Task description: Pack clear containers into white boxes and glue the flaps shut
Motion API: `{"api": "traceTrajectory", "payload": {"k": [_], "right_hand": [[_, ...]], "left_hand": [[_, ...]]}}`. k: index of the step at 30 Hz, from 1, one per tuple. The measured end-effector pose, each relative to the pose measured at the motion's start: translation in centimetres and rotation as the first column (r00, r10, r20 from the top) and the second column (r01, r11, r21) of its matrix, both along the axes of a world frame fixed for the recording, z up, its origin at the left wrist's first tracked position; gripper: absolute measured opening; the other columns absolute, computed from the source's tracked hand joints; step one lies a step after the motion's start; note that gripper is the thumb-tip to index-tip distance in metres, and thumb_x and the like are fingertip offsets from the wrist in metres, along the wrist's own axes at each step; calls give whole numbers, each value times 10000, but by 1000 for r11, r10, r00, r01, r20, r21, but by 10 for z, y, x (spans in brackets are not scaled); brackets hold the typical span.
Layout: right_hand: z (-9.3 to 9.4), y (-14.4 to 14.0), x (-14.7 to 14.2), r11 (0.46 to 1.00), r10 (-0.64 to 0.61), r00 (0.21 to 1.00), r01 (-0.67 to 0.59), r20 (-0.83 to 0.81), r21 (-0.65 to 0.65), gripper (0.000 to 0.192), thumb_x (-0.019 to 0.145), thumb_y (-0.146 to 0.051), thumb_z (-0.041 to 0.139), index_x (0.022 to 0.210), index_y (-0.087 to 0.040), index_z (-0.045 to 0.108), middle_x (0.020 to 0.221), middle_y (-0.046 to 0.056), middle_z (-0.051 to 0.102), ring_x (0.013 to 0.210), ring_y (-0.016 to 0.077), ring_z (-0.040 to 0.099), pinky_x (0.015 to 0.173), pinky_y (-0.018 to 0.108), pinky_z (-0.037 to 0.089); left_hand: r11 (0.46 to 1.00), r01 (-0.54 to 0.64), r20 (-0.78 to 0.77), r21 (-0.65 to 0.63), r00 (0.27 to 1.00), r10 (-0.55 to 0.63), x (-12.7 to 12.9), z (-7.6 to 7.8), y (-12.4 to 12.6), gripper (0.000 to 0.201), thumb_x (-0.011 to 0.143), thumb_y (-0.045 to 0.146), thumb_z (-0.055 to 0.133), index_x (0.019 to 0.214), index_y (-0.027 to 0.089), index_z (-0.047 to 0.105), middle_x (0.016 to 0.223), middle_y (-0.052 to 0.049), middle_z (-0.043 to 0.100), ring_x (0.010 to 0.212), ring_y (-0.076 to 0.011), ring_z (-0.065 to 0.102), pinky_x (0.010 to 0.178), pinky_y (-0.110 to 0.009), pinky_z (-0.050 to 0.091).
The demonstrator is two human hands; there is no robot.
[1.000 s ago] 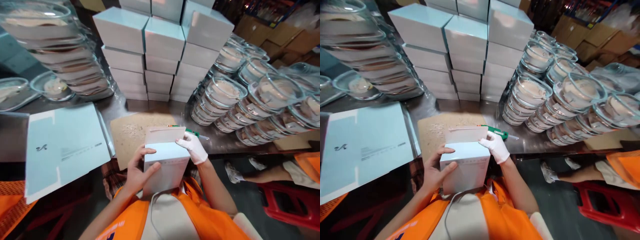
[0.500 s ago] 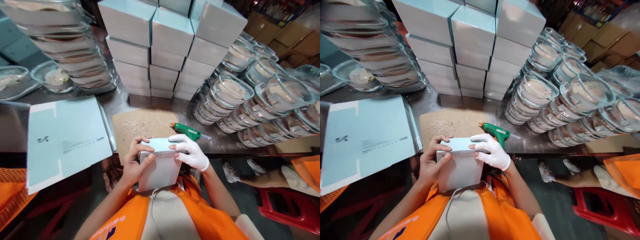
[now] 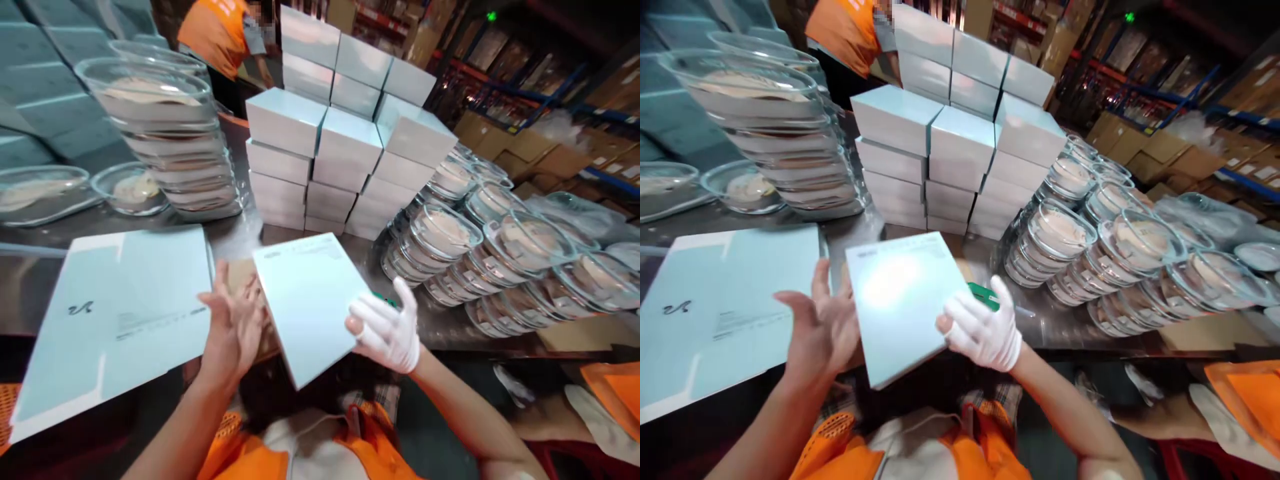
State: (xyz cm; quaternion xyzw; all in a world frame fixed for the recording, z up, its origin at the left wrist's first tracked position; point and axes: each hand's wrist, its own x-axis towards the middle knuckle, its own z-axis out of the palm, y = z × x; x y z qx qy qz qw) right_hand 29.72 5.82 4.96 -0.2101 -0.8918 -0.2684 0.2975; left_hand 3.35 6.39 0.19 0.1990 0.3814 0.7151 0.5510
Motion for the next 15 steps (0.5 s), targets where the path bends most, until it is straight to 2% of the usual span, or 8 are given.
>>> {"api": "traceTrajectory", "payload": {"k": [3,4,6,8,10,12,14,15], "right_hand": [[73,63,-9,974,-182,976,196,-120,112,490,966,-340,672,1419,-302,490,1380,68,703,1323,274,651,1331,628,182],[99,89,-16,952,-263,955,280,-140,125,541,956,-302,663,1457,-288,461,1427,102,668,1374,317,612,1311,673,193],[146,142,-35,882,-463,877,470,-127,37,646,918,-317,706,1504,-191,463,1523,186,572,1451,404,513,1303,701,173],[180,191,-54,785,-620,783,620,-57,-24,733,906,-320,729,1528,-61,442,1567,252,498,1479,441,451,1284,683,198],[198,229,-66,723,-686,726,688,58,-57,727,937,-309,714,1507,37,428,1550,290,483,1471,430,448,1258,671,207],[202,252,-69,705,-688,713,701,135,-107,676,968,-354,702,1448,66,480,1495,297,538,1431,408,497,1235,644,276],[196,256,-63,695,-689,713,701,131,-160,664,1027,-415,613,1450,81,483,1497,326,539,1437,413,500,1223,631,316],[188,251,-59,697,-691,716,696,98,-174,671,1067,-419,527,1493,92,437,1537,343,498,1475,417,466,1231,634,301]], "left_hand": [[965,-153,-208,215,958,199,-7,-10,-10,1004,707,901,710,1575,547,351,1603,-45,500,1613,-306,325,1216,-556,459],[954,-165,-283,249,930,234,-9,-15,-13,971,753,865,707,1587,536,335,1589,-55,507,1613,-308,320,1222,-581,446],[956,-141,-396,257,887,237,-14,-24,-21,910,825,802,690,1597,460,351,1542,-103,532,1576,-329,379,1191,-597,479],[956,-146,-477,254,841,255,-23,-30,-26,848,854,755,694,1563,379,421,1504,-137,551,1536,-341,436,1150,-571,528],[944,-195,-558,265,767,315,-41,-31,-31,815,837,706,742,1510,331,479,1503,-149,554,1509,-357,470,1143,-569,537],[924,-277,-675,264,631,382,-70,-28,-34,851,779,702,781,1473,291,511,1516,-168,554,1461,-409,518,1135,-633,528],[898,-377,-838,228,395,378,-111,-23,-33,915,701,765,773,1421,242,562,1501,-194,577,1390,-487,566,1116,-729,497],[900,-403,-934,168,228,277,-133,-19,-31,915,697,809,727,1388,222,597,1471,-196,610,1390,-517,555,1136,-754,461]]}}
